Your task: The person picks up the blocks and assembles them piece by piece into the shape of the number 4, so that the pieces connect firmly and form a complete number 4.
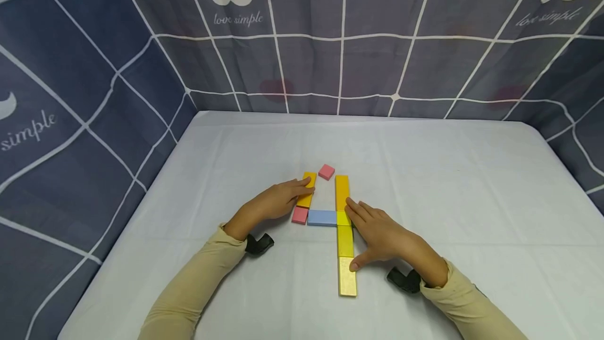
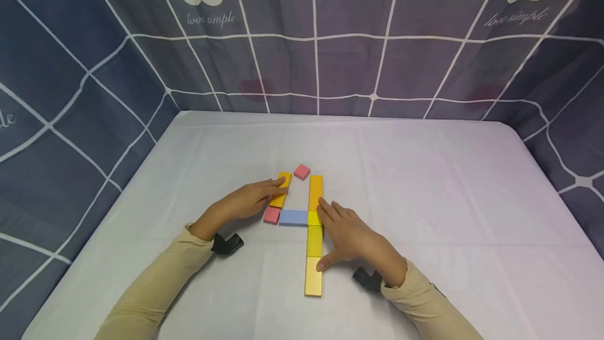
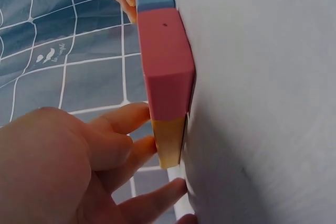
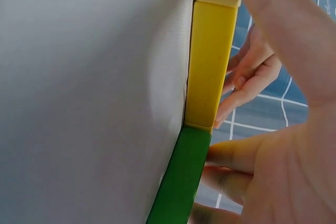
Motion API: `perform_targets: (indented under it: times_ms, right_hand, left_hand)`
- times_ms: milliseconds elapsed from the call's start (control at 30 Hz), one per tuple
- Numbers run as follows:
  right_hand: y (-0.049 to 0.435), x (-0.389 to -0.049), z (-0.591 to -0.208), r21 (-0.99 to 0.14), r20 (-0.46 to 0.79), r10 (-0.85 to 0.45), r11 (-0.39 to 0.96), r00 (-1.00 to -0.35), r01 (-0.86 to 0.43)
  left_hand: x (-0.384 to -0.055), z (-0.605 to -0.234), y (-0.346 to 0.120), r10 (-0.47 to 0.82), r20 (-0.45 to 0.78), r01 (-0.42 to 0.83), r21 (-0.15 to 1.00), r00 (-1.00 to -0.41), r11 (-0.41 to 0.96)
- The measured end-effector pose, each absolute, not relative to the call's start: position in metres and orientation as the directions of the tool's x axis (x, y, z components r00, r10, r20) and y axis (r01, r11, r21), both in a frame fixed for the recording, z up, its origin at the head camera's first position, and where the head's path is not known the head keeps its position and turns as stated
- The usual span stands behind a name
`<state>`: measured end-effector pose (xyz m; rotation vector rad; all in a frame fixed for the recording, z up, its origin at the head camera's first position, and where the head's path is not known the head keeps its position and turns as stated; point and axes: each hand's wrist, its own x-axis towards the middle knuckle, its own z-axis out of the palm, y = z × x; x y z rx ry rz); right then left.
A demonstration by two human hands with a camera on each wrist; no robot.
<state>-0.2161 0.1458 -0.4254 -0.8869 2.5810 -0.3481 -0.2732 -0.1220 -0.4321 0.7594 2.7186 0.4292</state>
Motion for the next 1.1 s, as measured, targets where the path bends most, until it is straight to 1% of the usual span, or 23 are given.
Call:
perform_targets:
  times_ms: [600,833,1100]
  right_hand:
    - [0.1458,-0.2153,-0.4235,-0.369,-0.272,-0.633,0.764,-0.724,-0.529]
    - [0.1433,-0.2171,-0.4189,-0.353,-0.276,-0.633,0.767,-0.724,-0.536]
    - [0.1418,-0.2162,-0.4196,-0.354,-0.283,-0.635,0.766,-0.719,-0.537]
  left_hand:
    - [-0.274,-0.4318,-0.1206,0.535,-0.197,0.443,0.371,-0.821,0.816]
    - [-0.274,-0.4294,-0.1234,0.542,-0.169,0.456,0.371,-0.823,0.809]
    - [-0.2761,-0.4311,-0.1254,0.581,-0.101,0.517,0.353,-0.808,0.78]
